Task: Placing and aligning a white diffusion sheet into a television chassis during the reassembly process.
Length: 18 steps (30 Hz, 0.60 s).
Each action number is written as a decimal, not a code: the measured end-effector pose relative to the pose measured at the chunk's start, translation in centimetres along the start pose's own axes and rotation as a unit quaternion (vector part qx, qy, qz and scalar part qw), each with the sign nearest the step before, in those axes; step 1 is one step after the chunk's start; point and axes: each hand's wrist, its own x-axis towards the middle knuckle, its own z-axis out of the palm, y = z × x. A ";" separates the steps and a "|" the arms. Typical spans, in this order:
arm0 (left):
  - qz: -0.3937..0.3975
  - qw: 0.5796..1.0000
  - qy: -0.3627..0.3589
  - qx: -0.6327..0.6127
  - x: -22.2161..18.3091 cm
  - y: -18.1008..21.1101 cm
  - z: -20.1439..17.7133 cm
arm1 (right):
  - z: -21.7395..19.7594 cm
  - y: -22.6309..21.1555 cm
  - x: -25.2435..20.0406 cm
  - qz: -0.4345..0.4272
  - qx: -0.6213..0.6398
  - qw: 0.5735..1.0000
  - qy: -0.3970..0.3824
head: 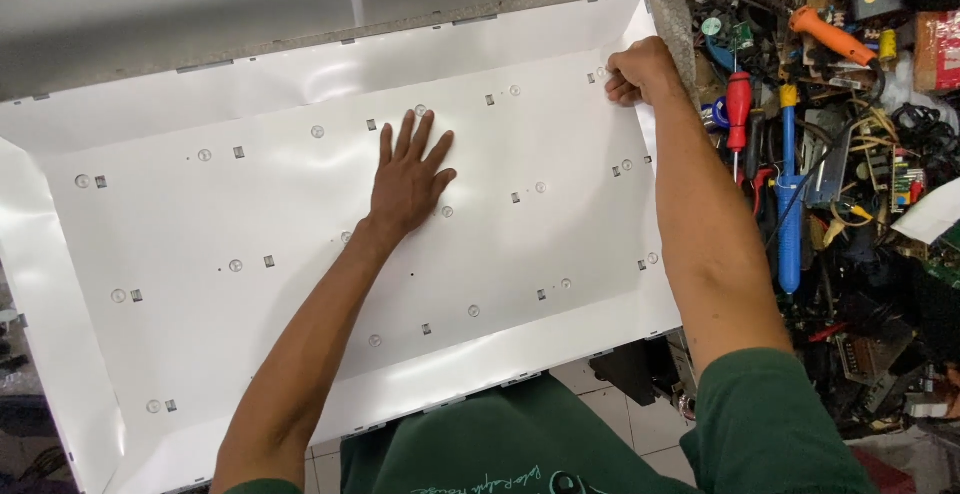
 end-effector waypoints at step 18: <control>-0.224 0.967 -0.117 0.033 -7.9 -8.7 -6.9 | 21.7 -5.5 -15.5 -0.488 -0.221 0.844 -0.022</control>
